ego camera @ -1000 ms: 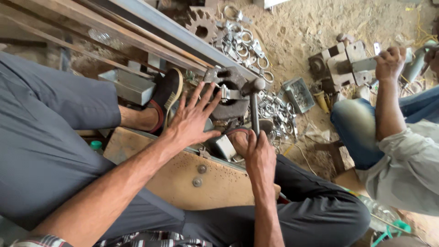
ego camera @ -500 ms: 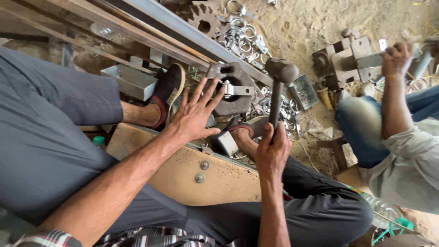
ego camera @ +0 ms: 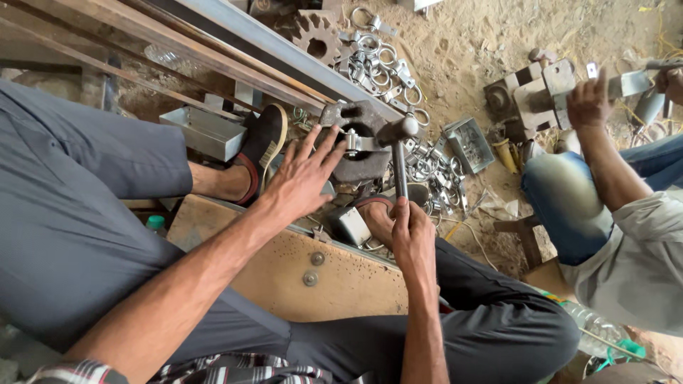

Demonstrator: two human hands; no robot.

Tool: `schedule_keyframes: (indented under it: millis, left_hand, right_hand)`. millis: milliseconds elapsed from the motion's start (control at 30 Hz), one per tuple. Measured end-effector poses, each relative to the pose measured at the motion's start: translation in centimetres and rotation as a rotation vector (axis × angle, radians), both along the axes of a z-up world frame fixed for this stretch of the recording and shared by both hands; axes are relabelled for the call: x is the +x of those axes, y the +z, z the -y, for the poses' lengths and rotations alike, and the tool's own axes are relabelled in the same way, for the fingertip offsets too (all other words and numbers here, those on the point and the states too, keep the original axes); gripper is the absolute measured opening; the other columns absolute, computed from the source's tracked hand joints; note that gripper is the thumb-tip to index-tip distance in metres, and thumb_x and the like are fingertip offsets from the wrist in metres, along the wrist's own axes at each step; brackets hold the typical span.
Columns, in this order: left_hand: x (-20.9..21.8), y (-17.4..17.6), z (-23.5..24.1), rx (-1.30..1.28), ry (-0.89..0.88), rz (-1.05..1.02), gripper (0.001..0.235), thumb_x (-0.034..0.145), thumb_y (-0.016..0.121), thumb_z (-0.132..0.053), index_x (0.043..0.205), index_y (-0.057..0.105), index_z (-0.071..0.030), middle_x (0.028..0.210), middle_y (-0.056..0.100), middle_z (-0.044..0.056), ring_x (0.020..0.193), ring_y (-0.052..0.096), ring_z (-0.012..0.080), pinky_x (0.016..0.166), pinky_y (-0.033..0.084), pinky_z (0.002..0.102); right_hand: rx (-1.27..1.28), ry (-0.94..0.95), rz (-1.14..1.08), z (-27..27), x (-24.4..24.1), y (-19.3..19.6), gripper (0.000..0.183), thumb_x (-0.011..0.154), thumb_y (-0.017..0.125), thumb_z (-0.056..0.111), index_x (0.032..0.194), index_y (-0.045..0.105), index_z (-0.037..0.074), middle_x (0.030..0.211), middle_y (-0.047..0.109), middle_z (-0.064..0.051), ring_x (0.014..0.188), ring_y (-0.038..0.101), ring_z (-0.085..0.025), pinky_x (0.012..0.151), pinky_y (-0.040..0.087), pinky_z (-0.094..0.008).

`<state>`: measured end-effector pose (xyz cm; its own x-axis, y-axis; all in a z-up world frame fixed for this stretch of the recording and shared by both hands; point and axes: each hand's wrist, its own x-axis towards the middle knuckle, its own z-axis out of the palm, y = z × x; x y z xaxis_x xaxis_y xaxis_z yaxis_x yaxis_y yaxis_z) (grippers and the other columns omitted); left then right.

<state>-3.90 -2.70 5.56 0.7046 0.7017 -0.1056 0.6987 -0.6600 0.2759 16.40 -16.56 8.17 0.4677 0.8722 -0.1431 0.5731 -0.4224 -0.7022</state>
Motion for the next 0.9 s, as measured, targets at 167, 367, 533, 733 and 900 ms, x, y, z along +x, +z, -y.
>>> schedule_keyframes:
  millis: [167,367,533,733,900]
  left_hand:
    - [-0.7,0.0,-1.6,0.153,0.025,0.142,0.016,0.09,0.067,0.006,0.104,0.069,-0.001,0.14,0.06,0.014,0.118,0.06,0.0302,0.096,0.053,0.045]
    - [-0.5,0.4,-1.3,0.242,0.013,0.176,0.03,0.083,0.067,0.006,0.112,0.067,0.0,0.133,0.06,0.017,0.111,0.061,0.0321,0.089,0.053,0.046]
    - [-0.4,0.0,-1.6,0.219,-0.009,0.155,0.042,0.073,0.066,0.014,0.113,0.065,0.0,0.133,0.06,0.015,0.111,0.061,0.032,0.092,0.057,0.04]
    - [-0.2,1.1,-2.8,-0.3,0.225,0.267,0.043,0.104,0.044,0.009,0.143,0.054,-0.004,0.137,0.06,0.016,0.092,0.069,0.0265,0.075,0.064,0.037]
    - [-0.6,0.9,-2.3,-0.33,0.407,0.243,0.045,0.102,0.044,-0.008,0.147,0.05,-0.005,0.15,0.046,0.02,0.107,0.063,0.0291,0.083,0.06,0.043]
  right_hand:
    - [-0.058,-0.112,-0.125,-0.2,-0.3,1.2,0.052,0.109,0.045,0.041,0.085,0.065,0.0,0.055,0.047,-0.003,0.05,0.04,-0.011,0.046,0.031,-0.034]
    - [-0.01,-0.186,-0.258,-0.6,0.2,0.9,0.053,0.109,0.042,0.042,0.085,0.062,0.0,0.054,0.047,0.001,0.046,0.043,-0.009,0.042,0.033,-0.031]
    - [-0.031,-0.174,-0.237,-0.2,0.4,0.6,0.053,0.109,0.042,0.042,0.086,0.066,0.0,0.055,0.047,0.0,0.046,0.041,-0.01,0.042,0.031,-0.031]
    - [-0.103,-0.13,-0.108,-0.4,0.1,0.5,0.056,0.108,0.043,0.045,0.087,0.07,0.001,0.055,0.05,-0.002,0.048,0.041,-0.013,0.044,0.03,-0.034]
    - [-0.064,-0.109,-0.159,-0.7,-0.6,0.8,0.057,0.107,0.043,0.048,0.089,0.068,0.0,0.058,0.052,-0.003,0.05,0.045,-0.012,0.046,0.034,-0.033]
